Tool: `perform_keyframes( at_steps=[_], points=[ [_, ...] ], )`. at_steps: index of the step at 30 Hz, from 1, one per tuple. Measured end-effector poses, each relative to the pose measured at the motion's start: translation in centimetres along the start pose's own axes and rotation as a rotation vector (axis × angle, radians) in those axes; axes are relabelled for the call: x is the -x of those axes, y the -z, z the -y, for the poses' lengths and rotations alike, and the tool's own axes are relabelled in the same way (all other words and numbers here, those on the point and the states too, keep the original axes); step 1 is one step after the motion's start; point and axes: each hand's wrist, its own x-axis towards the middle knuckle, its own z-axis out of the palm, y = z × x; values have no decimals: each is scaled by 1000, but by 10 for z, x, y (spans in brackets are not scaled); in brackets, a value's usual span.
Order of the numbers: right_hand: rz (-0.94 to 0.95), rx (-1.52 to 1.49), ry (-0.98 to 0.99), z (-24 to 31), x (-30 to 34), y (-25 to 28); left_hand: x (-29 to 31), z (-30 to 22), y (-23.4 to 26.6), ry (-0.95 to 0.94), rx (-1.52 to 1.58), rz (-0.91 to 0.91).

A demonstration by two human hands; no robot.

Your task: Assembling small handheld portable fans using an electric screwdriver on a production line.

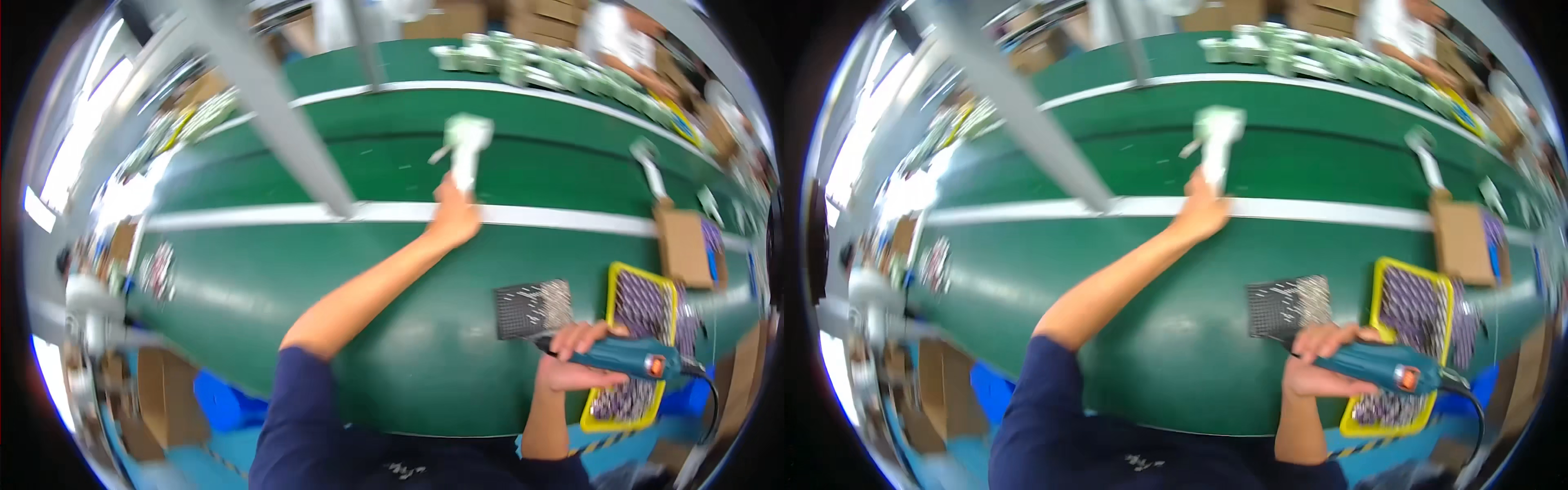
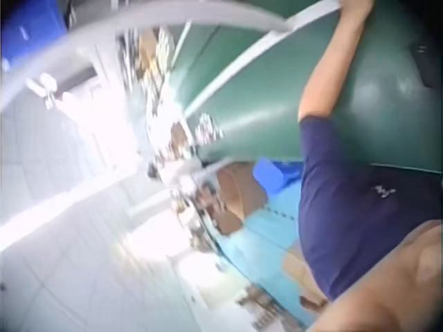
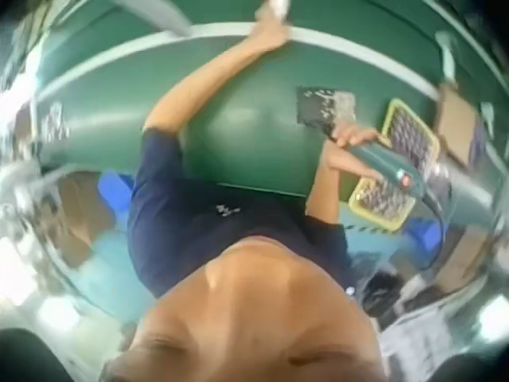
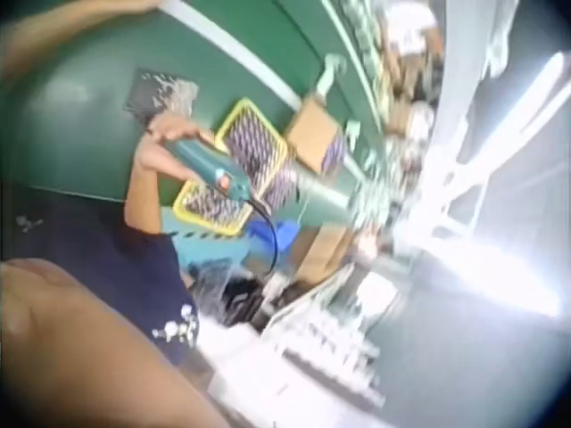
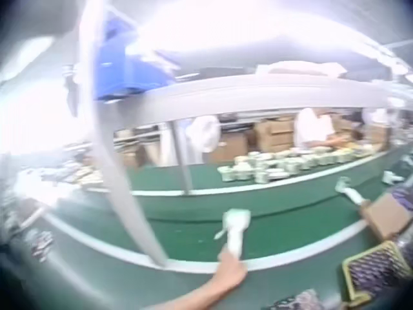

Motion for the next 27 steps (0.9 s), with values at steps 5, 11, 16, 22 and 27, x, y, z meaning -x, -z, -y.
perform_keyframes(
  at_steps=[5,11,16,22,27],
  points=[
    [33,120,51,22,-14,19,-134,-7,-94,123,-781,-306],
    [47,182,-160,13,12,3,-72,27,-66,134,-997,-133],
    [-56,493,-458,32,-7,-3,96,4,27,-309,-582,-80],
    [99,1212,-531,73,-21,49,279,2,190,-68,-859,56],
    [224,1753,-401,76,-21,69,310,-13,213,-33,-901,5]
  ],
)
